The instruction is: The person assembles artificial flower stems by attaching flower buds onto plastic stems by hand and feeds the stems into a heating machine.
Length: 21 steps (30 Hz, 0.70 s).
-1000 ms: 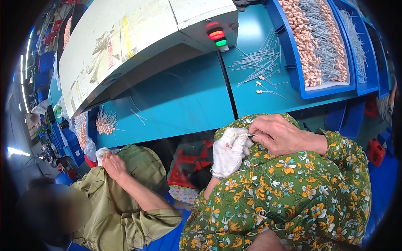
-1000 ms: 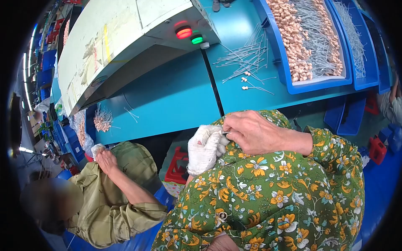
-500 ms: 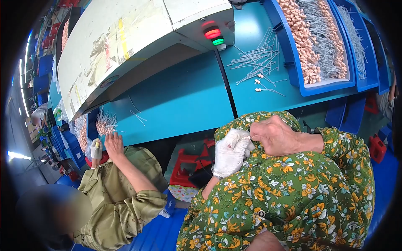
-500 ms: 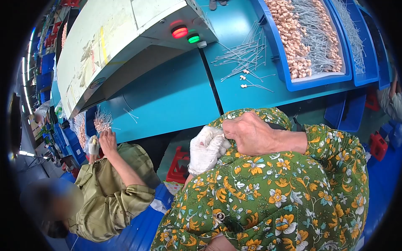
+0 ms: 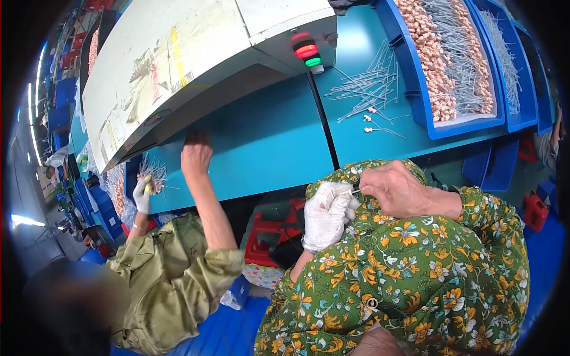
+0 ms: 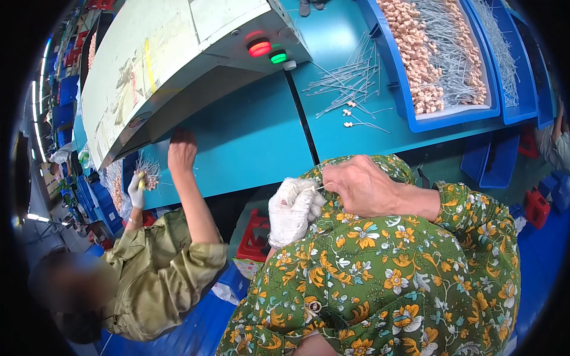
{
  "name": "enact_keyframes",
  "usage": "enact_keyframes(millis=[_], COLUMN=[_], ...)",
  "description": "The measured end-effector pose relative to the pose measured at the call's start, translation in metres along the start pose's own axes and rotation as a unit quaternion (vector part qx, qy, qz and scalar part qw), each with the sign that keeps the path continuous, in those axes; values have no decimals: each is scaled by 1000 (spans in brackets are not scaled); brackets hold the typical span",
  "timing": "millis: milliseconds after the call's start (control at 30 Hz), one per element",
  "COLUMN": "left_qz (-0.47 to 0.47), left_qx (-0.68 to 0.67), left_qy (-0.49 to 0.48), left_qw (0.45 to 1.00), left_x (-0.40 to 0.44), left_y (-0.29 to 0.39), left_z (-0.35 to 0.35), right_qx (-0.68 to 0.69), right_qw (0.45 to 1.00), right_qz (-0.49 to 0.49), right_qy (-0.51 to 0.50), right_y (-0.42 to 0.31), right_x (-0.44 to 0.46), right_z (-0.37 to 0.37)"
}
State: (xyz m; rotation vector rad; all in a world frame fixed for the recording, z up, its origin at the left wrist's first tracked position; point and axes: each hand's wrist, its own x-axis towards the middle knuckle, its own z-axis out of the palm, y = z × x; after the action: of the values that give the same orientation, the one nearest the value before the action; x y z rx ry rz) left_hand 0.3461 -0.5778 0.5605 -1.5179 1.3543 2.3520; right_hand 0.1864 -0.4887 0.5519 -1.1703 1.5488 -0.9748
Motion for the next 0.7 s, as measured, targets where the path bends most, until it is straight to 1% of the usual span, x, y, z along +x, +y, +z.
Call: enact_keyframes(millis=[133, 233, 300, 333, 367, 433, 467, 533, 567, 633, 667, 700], left_qz=[-18, -1, -1, 1, 2, -3, -6, -7, -11, -18, -40, -35], left_qx=[-59, -9, -18, -21, -24, 5, 23, 66, 75, 95, 119, 101], left_qy=[-24, -15, -14, -10, -7, -56, -85, -124, -120, -109, -106, -101], left_qw=[998, 1000, 1000, 1000, 1000, 998, 996, 990, 990, 989, 986, 989], left_x=[2, 2, 11, 17, 24, 45, 57, 80, 92, 115, 125, 133], left_y=[-9, -3, -5, -4, -5, -16, -22, -34, -42, -57, -61, -65], left_z=[-2, 2, 2, 3, 4, 5, 8, 11, 14, 19, 19, 20], right_qx=[22, 37, 51, 65, 42, -3, -17, -63, -87, -161, -191, -220], right_qw=[999, 999, 998, 996, 998, 997, 994, 979, 968, 952, 943, 933], right_qz=[23, 25, 39, 66, 45, 9, 40, 66, 77, 68, 62, 56], right_qy=[-6, 3, 14, 10, 33, 75, 99, 182, 222, 252, 266, 280], right_y=[-4, -3, 0, 6, 16, 41, 55, 92, 109, 135, 146, 155], right_x=[0, 3, 7, 7, 6, -2, -8, -13, -15, -14, -12, -10], right_z=[5, 10, 10, 10, 10, 10, 10, 13, 13, 11, 11, 11])
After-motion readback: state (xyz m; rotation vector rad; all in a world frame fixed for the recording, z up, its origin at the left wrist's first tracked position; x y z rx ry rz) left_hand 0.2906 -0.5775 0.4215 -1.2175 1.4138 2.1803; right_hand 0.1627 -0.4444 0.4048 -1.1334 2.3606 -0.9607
